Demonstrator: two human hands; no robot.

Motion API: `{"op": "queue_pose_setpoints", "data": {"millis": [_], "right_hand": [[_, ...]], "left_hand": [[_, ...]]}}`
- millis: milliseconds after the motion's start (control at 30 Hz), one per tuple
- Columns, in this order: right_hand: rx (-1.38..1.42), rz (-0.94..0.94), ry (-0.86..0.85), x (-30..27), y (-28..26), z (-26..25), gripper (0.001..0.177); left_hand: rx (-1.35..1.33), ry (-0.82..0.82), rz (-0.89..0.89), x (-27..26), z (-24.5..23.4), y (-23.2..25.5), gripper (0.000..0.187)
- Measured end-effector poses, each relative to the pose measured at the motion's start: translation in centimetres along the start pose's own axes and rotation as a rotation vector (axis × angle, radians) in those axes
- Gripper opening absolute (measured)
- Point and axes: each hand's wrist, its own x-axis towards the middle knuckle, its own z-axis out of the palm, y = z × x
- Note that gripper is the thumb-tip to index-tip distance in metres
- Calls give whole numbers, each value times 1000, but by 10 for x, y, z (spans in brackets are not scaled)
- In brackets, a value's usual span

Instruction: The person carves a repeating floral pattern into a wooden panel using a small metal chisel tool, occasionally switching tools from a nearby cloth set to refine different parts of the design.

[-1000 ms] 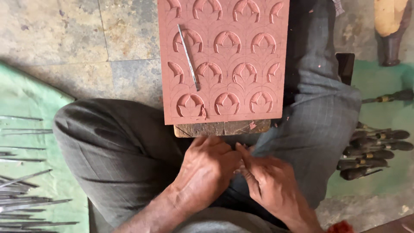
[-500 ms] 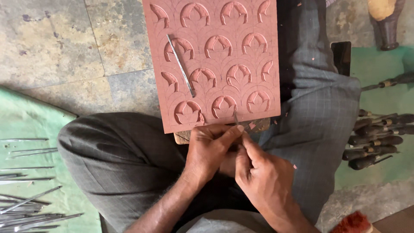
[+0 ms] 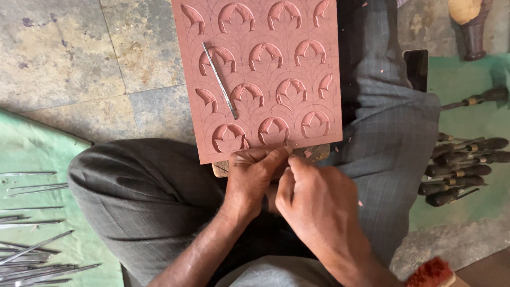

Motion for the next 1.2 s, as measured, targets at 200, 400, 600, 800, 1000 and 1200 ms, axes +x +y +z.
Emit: {"op": "queue_pose_setpoints", "data": {"millis": [200,400,600,800,1000,1200], "right_hand": [[13,-17,99,-7,-2,22,27],[87,-157,302,-23,13,52,36],[104,-286,502,-28,34,70,37],[101,-323,519,-40,37,64,37],[80,-239,446,-40,39,61,31],[41,-166,350,-29,29,49,30]], "left_hand": [[113,33,37,2,-2,-3,25],[173,73,82,3,2,-6,23],[58,-3,51,3,3,-5,16],[-46,-177,21,-5,-6,-6,16],[209,-98,116,-1,-6,-25,19],[104,-69,78,0,2,-17,25]]}}
